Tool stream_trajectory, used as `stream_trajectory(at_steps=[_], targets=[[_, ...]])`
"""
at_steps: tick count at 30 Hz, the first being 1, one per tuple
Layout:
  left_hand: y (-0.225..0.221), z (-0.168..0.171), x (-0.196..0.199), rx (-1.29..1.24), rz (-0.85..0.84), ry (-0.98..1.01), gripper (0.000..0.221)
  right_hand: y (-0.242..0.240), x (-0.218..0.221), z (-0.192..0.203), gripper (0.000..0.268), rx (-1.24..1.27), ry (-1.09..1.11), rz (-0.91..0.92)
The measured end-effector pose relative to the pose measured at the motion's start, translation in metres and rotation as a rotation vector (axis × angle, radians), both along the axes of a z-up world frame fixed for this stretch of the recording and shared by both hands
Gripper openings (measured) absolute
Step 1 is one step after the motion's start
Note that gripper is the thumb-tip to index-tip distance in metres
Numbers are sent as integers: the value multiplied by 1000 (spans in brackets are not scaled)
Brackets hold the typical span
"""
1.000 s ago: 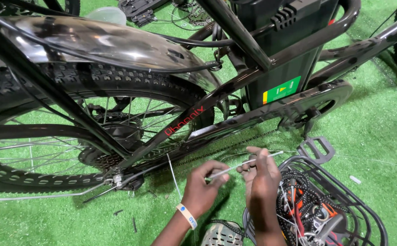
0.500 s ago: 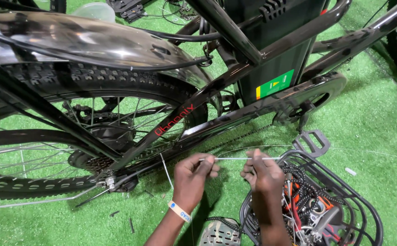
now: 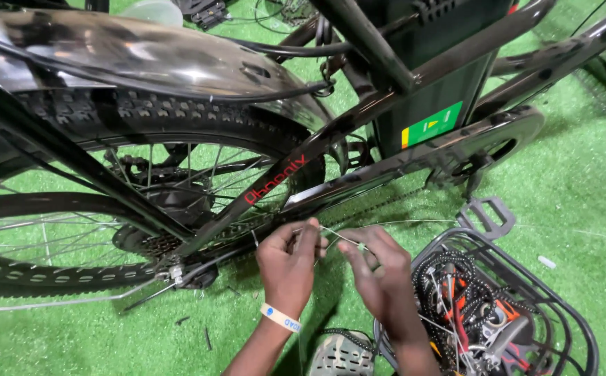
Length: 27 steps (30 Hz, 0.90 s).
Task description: Repairing and assembling electrical components on an electric bicycle
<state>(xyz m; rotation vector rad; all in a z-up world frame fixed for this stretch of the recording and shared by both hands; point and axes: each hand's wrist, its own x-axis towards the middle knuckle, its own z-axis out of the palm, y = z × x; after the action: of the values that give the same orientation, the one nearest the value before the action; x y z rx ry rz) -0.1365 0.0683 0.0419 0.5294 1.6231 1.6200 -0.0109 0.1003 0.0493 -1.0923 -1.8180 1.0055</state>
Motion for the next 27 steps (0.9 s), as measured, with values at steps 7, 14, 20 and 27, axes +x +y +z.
stream_trajectory(at_steps=[7, 14, 20, 27], targets=[[-8, 21, 1, 92, -37, 809, 12, 7, 12, -29, 36, -285, 17, -150], [-11, -17, 14, 35, -197, 1367, 46, 7, 17, -63, 24, -534, 260, -139], [-1, -22, 13, -12, -195, 1483, 54, 4, 8, -65, 20, -725, 398, -352], [19, -51, 10, 106, 119, 1570, 40, 14, -10, -83, 26, -708, 531, -250]])
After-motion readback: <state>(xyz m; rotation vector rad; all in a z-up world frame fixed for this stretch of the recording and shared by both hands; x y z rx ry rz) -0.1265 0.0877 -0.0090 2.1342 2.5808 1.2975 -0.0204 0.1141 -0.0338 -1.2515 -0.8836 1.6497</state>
